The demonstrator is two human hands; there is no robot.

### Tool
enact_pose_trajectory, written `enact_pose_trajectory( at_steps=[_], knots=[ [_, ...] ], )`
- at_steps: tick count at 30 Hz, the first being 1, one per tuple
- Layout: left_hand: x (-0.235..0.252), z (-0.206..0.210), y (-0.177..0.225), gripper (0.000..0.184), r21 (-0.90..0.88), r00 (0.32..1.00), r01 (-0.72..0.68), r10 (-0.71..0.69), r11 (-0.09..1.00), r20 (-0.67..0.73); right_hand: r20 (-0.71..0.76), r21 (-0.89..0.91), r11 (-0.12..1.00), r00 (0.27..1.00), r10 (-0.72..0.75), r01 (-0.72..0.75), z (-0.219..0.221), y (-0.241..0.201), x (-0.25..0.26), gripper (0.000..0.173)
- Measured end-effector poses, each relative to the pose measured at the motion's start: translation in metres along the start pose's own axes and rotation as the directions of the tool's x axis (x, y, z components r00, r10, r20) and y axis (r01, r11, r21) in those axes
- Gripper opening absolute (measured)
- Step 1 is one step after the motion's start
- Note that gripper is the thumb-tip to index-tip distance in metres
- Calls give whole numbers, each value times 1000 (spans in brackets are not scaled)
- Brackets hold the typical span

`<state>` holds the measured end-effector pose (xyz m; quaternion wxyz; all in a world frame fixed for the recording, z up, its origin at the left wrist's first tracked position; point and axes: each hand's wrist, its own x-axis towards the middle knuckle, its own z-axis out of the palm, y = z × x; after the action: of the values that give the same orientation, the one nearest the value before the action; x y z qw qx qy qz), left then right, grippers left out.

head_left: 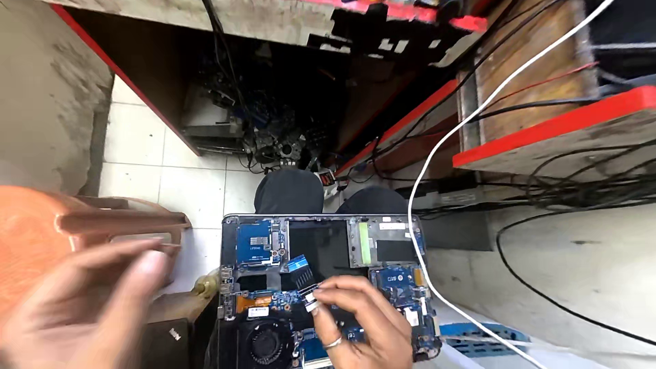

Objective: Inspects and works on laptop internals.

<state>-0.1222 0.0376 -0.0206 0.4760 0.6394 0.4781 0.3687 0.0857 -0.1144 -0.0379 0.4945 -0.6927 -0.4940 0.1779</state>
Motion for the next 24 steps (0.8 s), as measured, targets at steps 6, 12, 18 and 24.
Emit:
enact_pose_trajectory(
  at_steps=[6,12,18,24],
  knots=[
    [-26,33,-38,15,148,987,46,-67,988,143,68,-60,994,994,90,-86,30,6,-22,9],
    [-48,41,-45,13,223,991,-87,62,971,116,55,-207,978,998,35,-22,48,4,-28,10],
    [-52,44,-54,12,204,995,-84,70,975,74,36,-185,982,998,51,-44,47,1,-32,9],
    [-38,53,-47,38,-136,972,236,-232,962,43,19,-162,984,996,83,-79,44,3,-33,10]
  ],
)
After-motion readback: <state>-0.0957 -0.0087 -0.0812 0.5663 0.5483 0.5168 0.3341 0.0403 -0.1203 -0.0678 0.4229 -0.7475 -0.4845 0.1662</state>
